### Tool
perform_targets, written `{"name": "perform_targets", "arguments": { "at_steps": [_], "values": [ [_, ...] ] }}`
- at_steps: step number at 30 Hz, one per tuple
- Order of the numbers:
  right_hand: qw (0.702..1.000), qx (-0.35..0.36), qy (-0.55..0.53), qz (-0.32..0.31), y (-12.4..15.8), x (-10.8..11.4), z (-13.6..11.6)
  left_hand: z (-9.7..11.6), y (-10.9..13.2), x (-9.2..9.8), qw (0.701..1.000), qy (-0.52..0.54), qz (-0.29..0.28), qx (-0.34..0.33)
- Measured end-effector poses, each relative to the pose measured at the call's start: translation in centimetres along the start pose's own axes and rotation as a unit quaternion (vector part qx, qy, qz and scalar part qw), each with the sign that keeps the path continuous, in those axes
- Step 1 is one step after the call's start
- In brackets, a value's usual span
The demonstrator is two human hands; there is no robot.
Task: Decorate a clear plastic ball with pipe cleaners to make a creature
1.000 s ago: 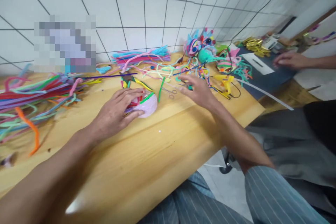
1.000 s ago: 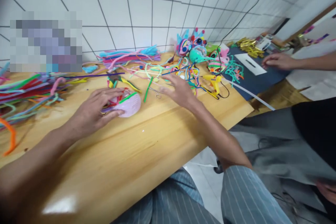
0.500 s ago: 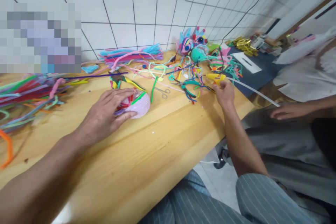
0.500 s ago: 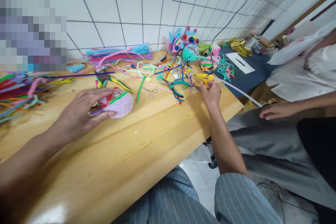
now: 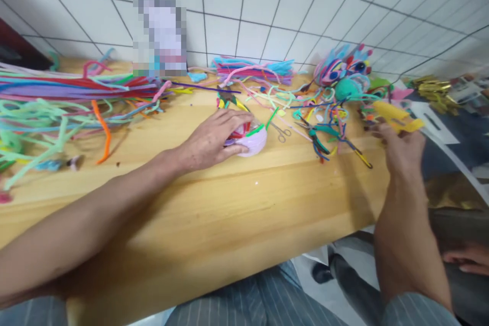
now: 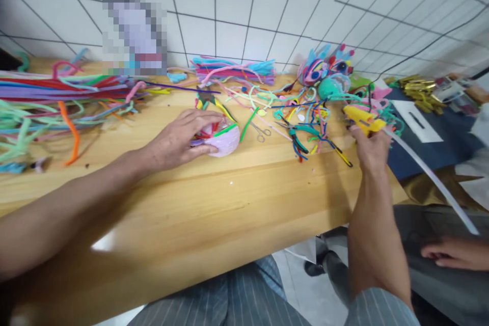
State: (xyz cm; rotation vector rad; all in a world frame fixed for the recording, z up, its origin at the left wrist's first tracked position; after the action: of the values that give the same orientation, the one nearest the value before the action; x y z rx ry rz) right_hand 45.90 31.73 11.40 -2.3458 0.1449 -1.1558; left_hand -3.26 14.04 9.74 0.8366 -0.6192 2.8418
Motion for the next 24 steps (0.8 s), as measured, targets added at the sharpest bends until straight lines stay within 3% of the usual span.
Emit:
{"name": "perform_targets", "arguments": {
  "at_steps": [2,5,9,13,17,24],
  "values": [
    [0.997,-0.001,-0.068,0.046,0.3,1.0,-3.6,0.2,0.2,-0.1,0.999,-0.026,0.004,-0.02],
    [0.987,0.089,-0.131,0.005,1.5,0.2,-11.4,0.5,0.5,-0.2,0.996,-0.079,0.015,-0.046],
    [0.955,0.226,-0.123,-0.15,4.8,-3.7,-20.5,0.6,0.7,-0.4,0.988,-0.137,0.018,-0.068],
    [0.9,0.369,-0.089,-0.214,7.6,-6.1,-26.9,0.8,0.8,-0.5,0.986,-0.146,0.022,-0.08],
    [0.866,0.443,-0.063,-0.224,8.5,-6.8,-29.9,0.7,0.7,-0.6,0.987,-0.145,0.02,-0.07],
    [0.863,0.454,-0.028,-0.221,8.5,-7.2,-30.0,0.5,0.6,-0.8,0.988,-0.141,0.013,-0.054]
  ]
}}
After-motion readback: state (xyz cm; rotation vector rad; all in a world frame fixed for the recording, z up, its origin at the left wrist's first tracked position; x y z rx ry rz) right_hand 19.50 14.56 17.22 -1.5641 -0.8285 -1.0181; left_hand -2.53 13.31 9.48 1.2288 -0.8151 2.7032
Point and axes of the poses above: each hand's wrist, its own y-axis away from the middle knuckle, its own x-axis out of the back of the hand, z = x × y, the point moved 9 cm from there along -y, towards the middle knuckle, and after that the axes turned 9 degrees about x, right-handed, at the moved point
